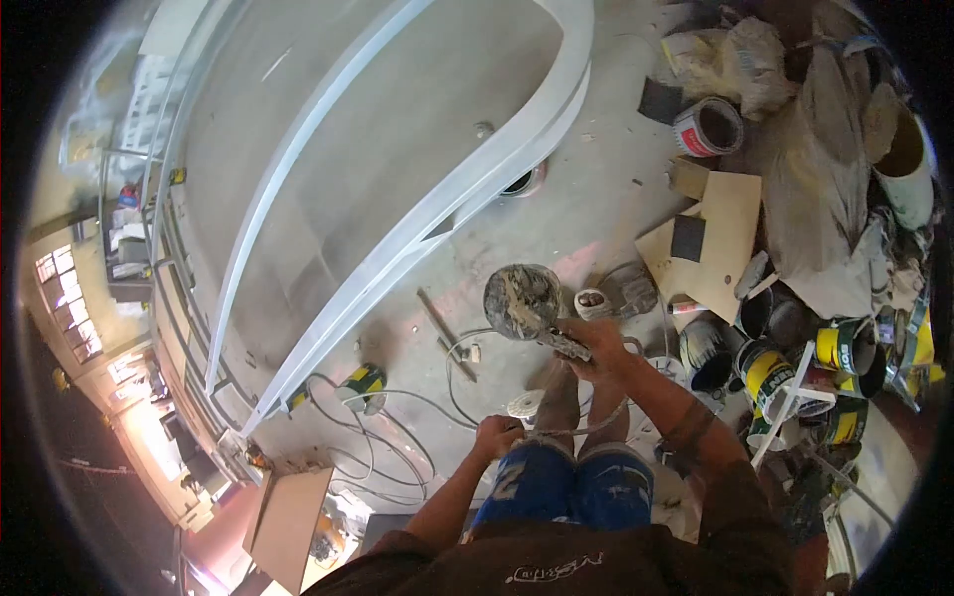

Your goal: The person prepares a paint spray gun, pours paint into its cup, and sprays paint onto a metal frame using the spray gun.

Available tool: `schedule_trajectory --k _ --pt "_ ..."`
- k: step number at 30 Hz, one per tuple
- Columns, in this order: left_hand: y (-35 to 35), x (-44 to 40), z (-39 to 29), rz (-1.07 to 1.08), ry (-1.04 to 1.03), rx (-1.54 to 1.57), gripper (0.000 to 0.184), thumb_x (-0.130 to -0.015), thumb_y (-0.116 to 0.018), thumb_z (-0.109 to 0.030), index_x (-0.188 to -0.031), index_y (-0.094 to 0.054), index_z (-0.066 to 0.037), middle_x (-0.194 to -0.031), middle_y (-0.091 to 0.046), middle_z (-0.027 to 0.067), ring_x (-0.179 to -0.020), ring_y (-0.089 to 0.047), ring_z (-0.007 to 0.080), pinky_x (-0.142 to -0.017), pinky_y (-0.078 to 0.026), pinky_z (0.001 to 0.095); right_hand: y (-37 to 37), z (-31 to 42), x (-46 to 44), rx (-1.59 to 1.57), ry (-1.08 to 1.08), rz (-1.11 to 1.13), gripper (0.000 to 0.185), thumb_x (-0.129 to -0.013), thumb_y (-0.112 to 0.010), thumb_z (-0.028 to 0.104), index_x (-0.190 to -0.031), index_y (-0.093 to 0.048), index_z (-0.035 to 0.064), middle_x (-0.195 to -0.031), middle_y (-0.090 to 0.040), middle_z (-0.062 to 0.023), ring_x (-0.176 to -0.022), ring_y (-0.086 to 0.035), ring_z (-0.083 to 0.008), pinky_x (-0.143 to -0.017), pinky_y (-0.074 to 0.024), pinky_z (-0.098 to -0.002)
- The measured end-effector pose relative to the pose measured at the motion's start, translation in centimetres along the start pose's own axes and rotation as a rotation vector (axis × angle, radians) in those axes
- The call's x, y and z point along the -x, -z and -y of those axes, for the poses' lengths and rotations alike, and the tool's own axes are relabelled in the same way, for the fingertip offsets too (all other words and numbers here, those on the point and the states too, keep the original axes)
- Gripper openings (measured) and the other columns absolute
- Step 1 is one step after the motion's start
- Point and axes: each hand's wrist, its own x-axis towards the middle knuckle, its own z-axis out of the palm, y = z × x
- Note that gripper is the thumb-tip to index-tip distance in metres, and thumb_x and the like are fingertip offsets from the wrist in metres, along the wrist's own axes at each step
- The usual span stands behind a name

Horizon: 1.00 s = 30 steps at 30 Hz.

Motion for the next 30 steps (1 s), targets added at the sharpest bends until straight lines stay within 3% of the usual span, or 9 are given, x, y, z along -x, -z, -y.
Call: schedule_trajectory --k 6,9,10,12,13,19,24,28,30 --pt "1.2 1.2 -4.2 0.104 0.184 -0.009 0.04 -0.078 -0.056 -0.047 -0.091 -0.072 -0.013 -0.087 -0.068 0.0154 -0.083 -0.064 0.0361 -0.075 -0.049 0.0454 2.9 -4.8 0.2 0.13 0.051 -0.28 0.037 -0.075 -0.069 0.008 -0.111 -0.06 0.0048 -0.094 -0.067 -0.0141 -0.08 -0.066 -0.0316 -0.074 -0.0535 -0.0369" --pt "0.9 1.8 -5.2 0.148 0.251 0.068 0.041 -0.077 -0.061 -0.043 -0.1 -0.07 -0.011 -0.093 -0.068 0.0191 -0.089 -0.064 0.0358 -0.08 -0.049 0.0445 6.3 -6.5 -0.7 -1.539 -0.492 -0.686 0.032 -0.079 -0.062 0.003 -0.11 -0.06 0.0007 -0.103 -0.065 -0.0131 -0.088 -0.063 -0.0266 -0.081 -0.0527 -0.0371" --pt "0.8 2.0 -5.4 0.151 0.245 0.063 0.041 -0.077 -0.062 -0.041 -0.102 -0.069 -0.01 -0.094 -0.068 0.0196 -0.09 -0.064 0.0357 -0.08 -0.049 0.0441 7.9 -7.1 -1.0 -1.646 -0.396 -0.805 0.029 -0.08 -0.06 0.001 -0.109 -0.06 -0.0005 -0.106 -0.064 -0.0128 -0.089 -0.062 -0.0245 -0.081 -0.0526 -0.0373" --pt "1.4 2.4 -6.8 0.149 0.253 0.145 0.04 -0.079 -0.062 -0.04 -0.104 -0.068 -0.008 -0.095 -0.067 0.0208 -0.09 -0.065 0.0356 -0.08 -0.049 0.0436 10.5 -8.9 0.1 -0.143 -0.28 -0.743 0.027 -0.082 -0.06 0.002 -0.109 -0.059 -0.0004 -0.108 -0.062 -0.0131 -0.091 -0.062 -0.0226 -0.081 -0.0518 -0.0361" --pt "1.7 2.6 -7.6 0.151 0.256 0.187 0.04 -0.08 -0.062 -0.039 -0.104 -0.068 -0.008 -0.095 -0.067 0.0213 -0.09 -0.065 0.0355 -0.081 -0.049 0.0434 11.9 -9.3 -0.1 -0.471 -0.253 -0.874 0.025 -0.083 -0.062 0.003 -0.107 -0.059 -0.001 -0.107 -0.063 -0.0119 -0.092 -0.061 -0.0211 -0.082 -0.0505 -0.0342" --pt "2.7 4.8 -10.7 0.151 0.248 0.204 0.039 -0.088 -0.059 -0.04 -0.106 -0.065 -0.006 -0.094 -0.067 0.0216 -0.091 -0.065 0.0363 -0.081 -0.049 0.0433 18.3 -5.7 1.4 -0.234 -0.251 -1.105 0.008 -0.09 -0.061 0.007 -0.096 -0.06 0.0033 -0.078 -0.058 0.0005 -0.064 -0.053 -0.0094 -0.057 -0.0426 -0.0236" --pt "4.8 7.6 -13.8 0.123 0.27 0.212 0.037 -0.091 -0.058 -0.038 -0.105 -0.063 -0.004 -0.091 -0.066 0.0218 -0.088 -0.063 0.0382 -0.077 -0.047 0.0457 21.4 -6.4 6.9 0.006 -0.321 -1.185 0.026 -0.083 -0.066 0.014 -0.108 -0.061 0.0057 -0.102 -0.059 -0.0061 -0.091 -0.054 -0.0189 -0.078 -0.0425 -0.032" --pt "6.2 10.4 -14.7 -0.053 0.237 0.368 0.032 -0.093 -0.056 -0.034 -0.102 -0.061 -0.003 -0.086 -0.064 0.0223 -0.084 -0.062 0.0389 -0.072 -0.045 0.0474 28.8 -13.3 14.0 1.067 -0.594 -0.683 0.041 -0.078 -0.07 0.019 -0.117 -0.062 0.0075 -0.121 -0.06 -0.0114 -0.112 -0.055 -0.0266 -0.096 -0.0424 -0.0386" --pt "6.8 12.0 -14.3 -0.105 0.247 0.411 0.03 -0.094 -0.056 -0.031 -0.1 -0.06 -0.002 -0.086 -0.063 0.0221 -0.083 -0.062 0.0382 -0.072 -0.045 0.0469 31.5 -8.4 9.8 1.126 -0.207 -0.556 0.039 -0.081 -0.068 0.022 -0.117 -0.063 0.0078 -0.122 -0.062 -0.0111 -0.11 -0.057 -0.0251 -0.094 -0.0452 -0.0358"
